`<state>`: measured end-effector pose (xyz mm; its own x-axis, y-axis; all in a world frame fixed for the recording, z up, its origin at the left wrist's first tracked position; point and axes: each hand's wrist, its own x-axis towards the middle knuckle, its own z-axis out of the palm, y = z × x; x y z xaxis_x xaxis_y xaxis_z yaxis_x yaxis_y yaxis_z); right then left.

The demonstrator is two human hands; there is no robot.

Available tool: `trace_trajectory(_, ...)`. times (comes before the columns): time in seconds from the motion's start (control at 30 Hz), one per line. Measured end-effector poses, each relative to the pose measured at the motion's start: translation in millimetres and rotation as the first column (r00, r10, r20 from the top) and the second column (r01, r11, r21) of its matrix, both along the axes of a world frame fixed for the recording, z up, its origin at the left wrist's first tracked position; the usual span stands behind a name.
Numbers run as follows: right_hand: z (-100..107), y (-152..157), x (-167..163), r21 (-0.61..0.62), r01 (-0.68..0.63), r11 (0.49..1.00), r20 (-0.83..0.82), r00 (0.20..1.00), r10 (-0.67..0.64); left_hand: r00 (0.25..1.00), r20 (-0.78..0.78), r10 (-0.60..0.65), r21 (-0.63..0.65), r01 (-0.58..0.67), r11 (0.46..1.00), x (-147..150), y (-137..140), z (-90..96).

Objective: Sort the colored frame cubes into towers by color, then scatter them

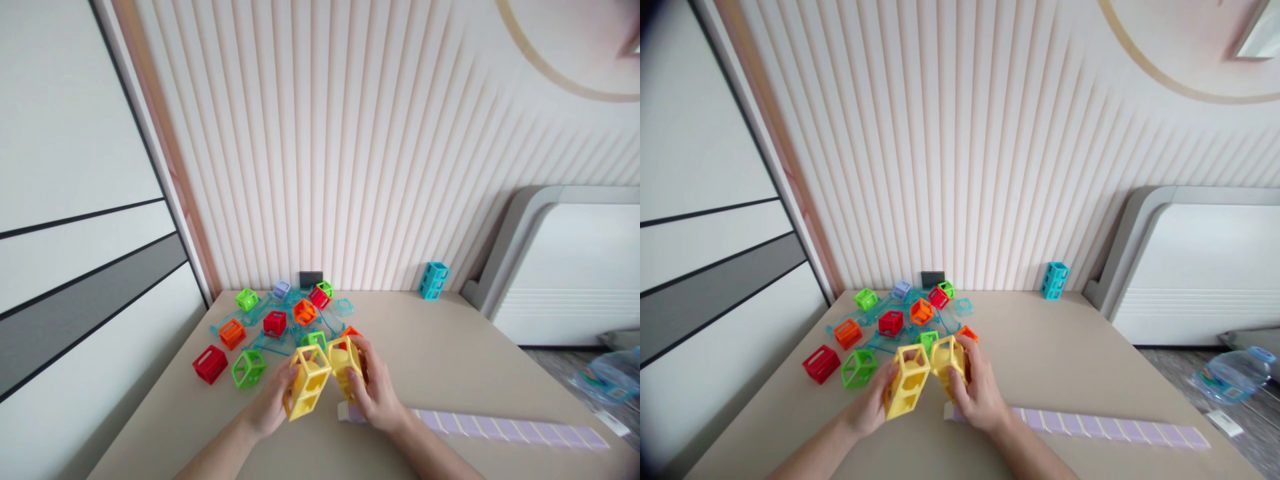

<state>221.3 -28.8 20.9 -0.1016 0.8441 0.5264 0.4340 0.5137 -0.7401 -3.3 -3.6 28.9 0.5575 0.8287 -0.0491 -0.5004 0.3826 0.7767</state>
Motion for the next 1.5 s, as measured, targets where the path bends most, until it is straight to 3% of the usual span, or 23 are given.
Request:
trace_trajectory(0.27,5,-1,1,0.14,0.052,0.989,0.195,0.978,-0.079,0.987,0.057,-0.148,0.026,0.147,0.989,-4,-7,8.8)
trace_trajectory(0.4,12,3,0,0.308,-0.011,0.951,0.366,0.924,-0.108,0.977,0.069,-0.201,0.079,0.195,0.978,-3,-9,10.5)
trace_trajectory(0.5,16,5,-2,0.354,-0.084,0.932,0.494,0.862,-0.11,0.972,0.032,-0.231,0.08,0.228,0.97,-4,-9,6.6)
trace_trajectory(0.63,19,6,0,0.41,-0.161,0.898,0.545,0.832,-0.099,0.988,0.115,-0.1,0.056,0.094,0.994,-4,-8,-3.6)
trace_trajectory(0.7,20,9,5,0.444,-0.117,0.889,0.509,0.849,-0.142,0.983,0.181,-0.018,0.02,0.015,1.0,-4,-6,-6.9)
trace_trajectory(0.8,23,21,18,0.346,0.23,0.91,0.337,0.874,-0.349,0.964,0.258,0.064,-0.092,-0.041,0.995,-3,-3,-9.1)
trace_trajectory(0.87,26,34,30,0.171,0.505,0.846,0.282,0.798,-0.533,0.959,0.271,0.087,-0.16,-0.045,0.986,-2,-1,-10.3)
trace_trajectory(0.93,29,48,42,0.032,0.64,0.767,0.415,0.69,-0.593,0.965,0.253,0.065,-0.18,-0.019,0.983,0,0,-12.5)
trace_trajectory(1.0,29,62,51,-0.06,0.668,0.742,0.59,0.623,-0.514,0.974,0.223,0.031,-0.161,0.006,0.987,2,-1,-15.7)
trace_trajectory(1.07,28,74,54,-0.112,0.652,0.75,0.665,0.61,-0.431,0.981,0.195,0.006,-0.126,0.019,0.992,5,-1,-19.4)
trace_trajectory(1.3,23,103,39,-0.163,0.539,0.826,0.697,0.655,-0.291,0.986,0.156,-0.064,-0.063,0.075,0.995,13,-2,-28.3)
trace_trajectory(1.5,39,108,31,-0.154,0.504,0.85,0.647,0.701,-0.299,0.984,0.178,-0.029,-0.083,0.044,0.996,14,0,-23.3)
